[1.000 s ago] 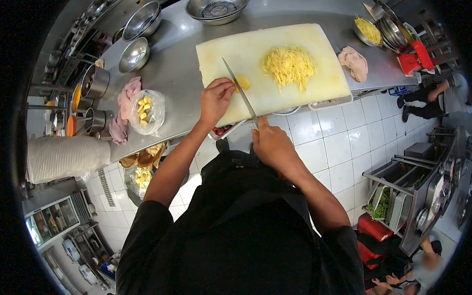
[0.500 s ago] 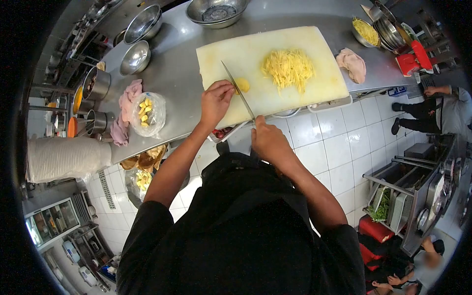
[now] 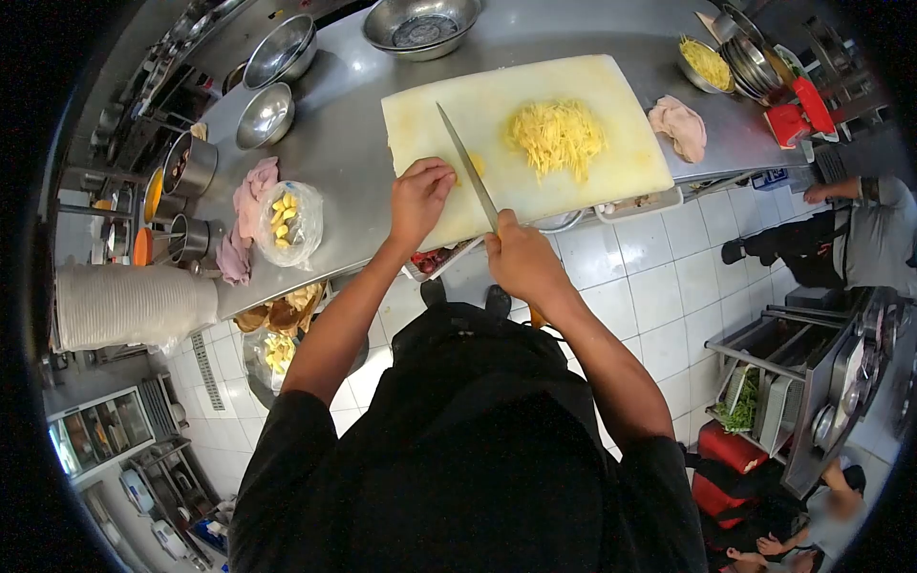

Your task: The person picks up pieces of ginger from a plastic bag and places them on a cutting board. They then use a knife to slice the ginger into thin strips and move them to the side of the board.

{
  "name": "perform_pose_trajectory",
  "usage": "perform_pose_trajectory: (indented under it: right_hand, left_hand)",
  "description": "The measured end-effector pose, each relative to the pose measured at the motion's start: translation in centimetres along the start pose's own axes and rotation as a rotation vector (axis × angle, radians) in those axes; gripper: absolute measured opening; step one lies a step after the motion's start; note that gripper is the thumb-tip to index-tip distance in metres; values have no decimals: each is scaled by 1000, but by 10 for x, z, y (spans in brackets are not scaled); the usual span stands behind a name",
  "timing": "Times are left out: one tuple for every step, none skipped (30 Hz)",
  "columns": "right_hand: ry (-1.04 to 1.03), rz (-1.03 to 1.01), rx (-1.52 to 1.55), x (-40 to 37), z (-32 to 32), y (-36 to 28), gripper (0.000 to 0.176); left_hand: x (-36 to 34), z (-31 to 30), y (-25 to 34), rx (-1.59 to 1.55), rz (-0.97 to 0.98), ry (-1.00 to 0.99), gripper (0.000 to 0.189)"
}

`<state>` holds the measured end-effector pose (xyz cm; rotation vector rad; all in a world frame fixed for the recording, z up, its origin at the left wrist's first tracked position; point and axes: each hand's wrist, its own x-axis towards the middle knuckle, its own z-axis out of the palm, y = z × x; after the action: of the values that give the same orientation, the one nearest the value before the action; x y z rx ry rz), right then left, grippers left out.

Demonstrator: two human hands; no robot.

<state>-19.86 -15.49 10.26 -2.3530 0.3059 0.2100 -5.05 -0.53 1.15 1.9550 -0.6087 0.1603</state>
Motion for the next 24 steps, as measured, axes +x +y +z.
perform_pose_trajectory:
  right_hand:
    - [-13,4,8,-2,-3,-4,24]
    - [-26,8,16,-5,-6,-9,24]
    - [-40,14,26,-6,-7,-11,24]
    - [-47,16,15,-6,-6,-11,25]
    - [-53,19,5,-7,-5,-11,27]
    - [-59,23,-6,-7,-5,-10,28]
    - [-61,22,-7,-8,-5,-11,27]
    - [-62,20,-8,-8,-6,-13,25]
    - [-62,18,-8,-8,-7,-15,24]
    - [-62,17,-7,-8,-8,-15,24]
    - [-62,16,-6,-8,-8,-16,24]
    - [-63,14,-4,-8,-8,-16,24]
    - [-66,12,-3,-7,-8,-16,24]
    - [-70,10,-1,-7,-8,-15,24]
    - [-74,8,0,-6,-7,-14,24]
    - [-81,15,-2,-6,-8,-15,24]
    - [-89,23,-3,-6,-8,-16,25]
    - [-97,31,-5,-6,-9,-17,25]
    - [-94,34,-13,-5,-8,-16,25]
    - [-92,37,-21,-5,-6,-14,26]
    - [-89,40,-29,-4,-4,-13,26]
    - [-86,40,-36,-3,-3,-11,26]
    - [-82,40,-43,-3,-1,-10,27]
    - [-79,41,-50,-2,0,-9,28]
  left_hand:
    - [1,0,0,-1,7,1,12]
    - [2,0,-1,-6,2,2,12]
    - [2,0,0,-10,-5,2,11]
    - [1,0,0,-15,-11,0,11]
    - [1,0,1,-8,-10,2,11]
    - [1,0,0,-2,-7,4,11]
    - [1,0,0,5,-4,6,11]
    - [1,0,1,5,-6,6,10]
    - [2,0,0,5,-8,6,10]
    - [2,0,0,5,-9,6,10]
    - [1,0,0,10,-8,5,10]
    - [1,0,0,16,-6,4,10]
    - [1,0,0,21,-5,3,10]
    - [1,-1,0,24,-3,4,10]
    - [1,-1,0,26,-1,5,10]
    - [1,-1,0,29,1,5,10]
    - [1,-1,0,32,4,10,10]
    - [1,0,0,35,8,14,11]
    - [1,0,-1,37,11,18,11]
    - [2,0,-2,41,16,16,11]
    - [2,0,-1,45,22,13,11]
    - [2,0,-1,49,27,11,11]
    - [2,0,-1,40,18,8,11]
    - [2,0,0,30,8,6,11]
